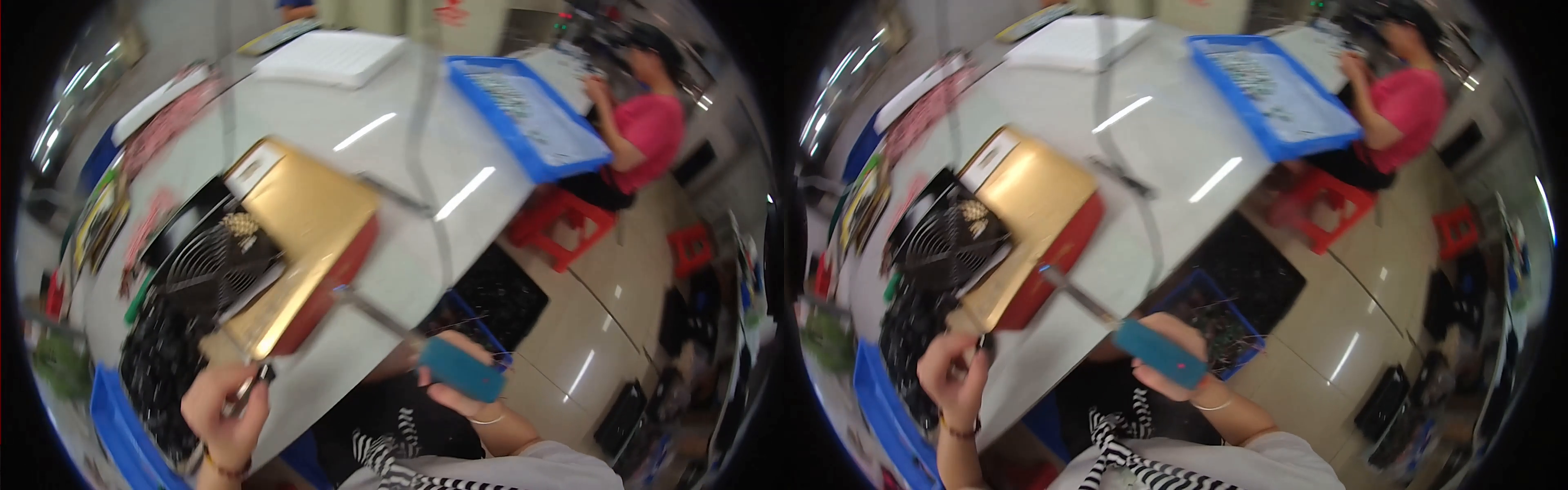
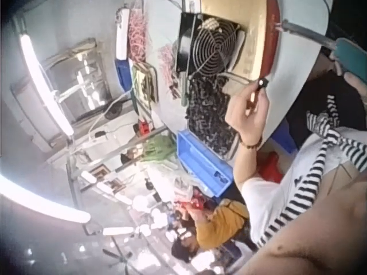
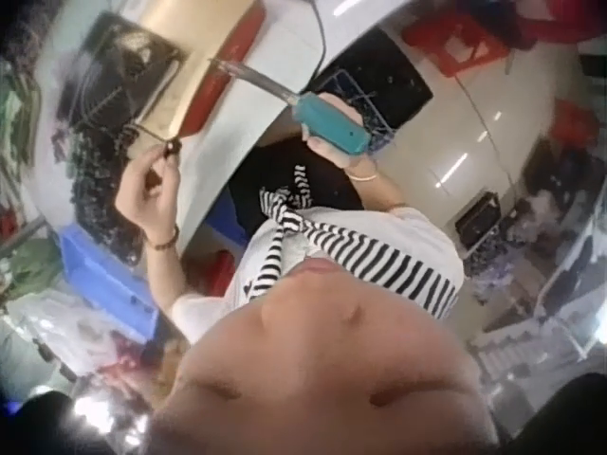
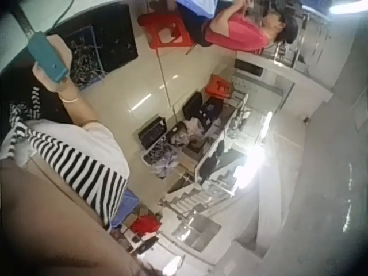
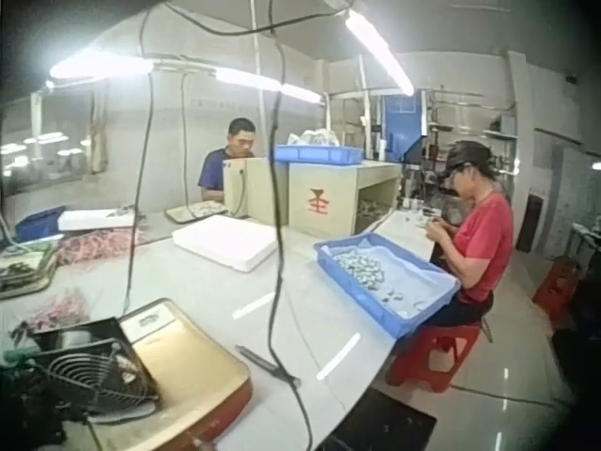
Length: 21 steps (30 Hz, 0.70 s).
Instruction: The person assembles electronic components by placing plastic housings onto a stand, inserting circuit boards with attached wires into them, and soldering connections with a soldering iron.
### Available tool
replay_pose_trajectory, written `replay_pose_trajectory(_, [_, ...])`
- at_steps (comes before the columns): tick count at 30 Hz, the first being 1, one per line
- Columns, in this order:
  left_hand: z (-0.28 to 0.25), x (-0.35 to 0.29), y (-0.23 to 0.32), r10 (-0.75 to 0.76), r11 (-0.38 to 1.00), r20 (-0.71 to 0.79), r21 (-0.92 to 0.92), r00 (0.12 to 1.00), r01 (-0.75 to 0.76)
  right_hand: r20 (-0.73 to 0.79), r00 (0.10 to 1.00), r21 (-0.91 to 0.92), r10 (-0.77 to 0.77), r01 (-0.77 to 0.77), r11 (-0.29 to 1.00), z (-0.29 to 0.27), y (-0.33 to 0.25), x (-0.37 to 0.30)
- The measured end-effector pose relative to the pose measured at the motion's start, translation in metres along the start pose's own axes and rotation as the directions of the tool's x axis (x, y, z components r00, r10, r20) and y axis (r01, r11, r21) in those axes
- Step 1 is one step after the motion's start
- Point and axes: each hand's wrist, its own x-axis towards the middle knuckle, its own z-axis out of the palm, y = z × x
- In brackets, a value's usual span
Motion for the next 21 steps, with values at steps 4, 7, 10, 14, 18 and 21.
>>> replay_pose_trajectory(4, [0.016,0.032,-0.017,-0.108,0.986,-0.041,-0.131,0.993,0.102,-0.185,0.964,0.183,0.192,-0.158,0.97,0.002,-0.004,-0.018])
replay_pose_trajectory(7, [0.01,0.035,-0.015,-0.042,0.999,-0.105,0.015,0.994,0.044,-0.19,0.951,0.348,0.244,-0.167,0.923,0.007,-0.004,-0.021])
replay_pose_trajectory(10, [0.009,0.032,-0.019,-0.063,0.997,-0.018,0.049,0.998,0.064,-0.15,0.964,0.369,0.219,-0.151,0.917,0.006,0.0,-0.018])
replay_pose_trajectory(14, [0.013,0.03,-0.025,-0.086,0.992,0.003,0.091,0.996,0.085,-0.135,0.972,0.318,0.191,-0.14,0.938,0.002,0.004,-0.018])
replay_pose_trajectory(18, [0.011,0.032,-0.023,-0.108,0.984,0.067,0.151,0.992,0.097,-0.11,0.975,0.29,0.195,-0.156,0.944,0.002,0.004,-0.015])
replay_pose_trajectory(21, [0.014,0.035,-0.022,0.007,0.98,0.057,0.196,0.998,-0.018,-0.093,0.976,0.28,0.198,-0.165,0.946,0.003,0.001,-0.014])
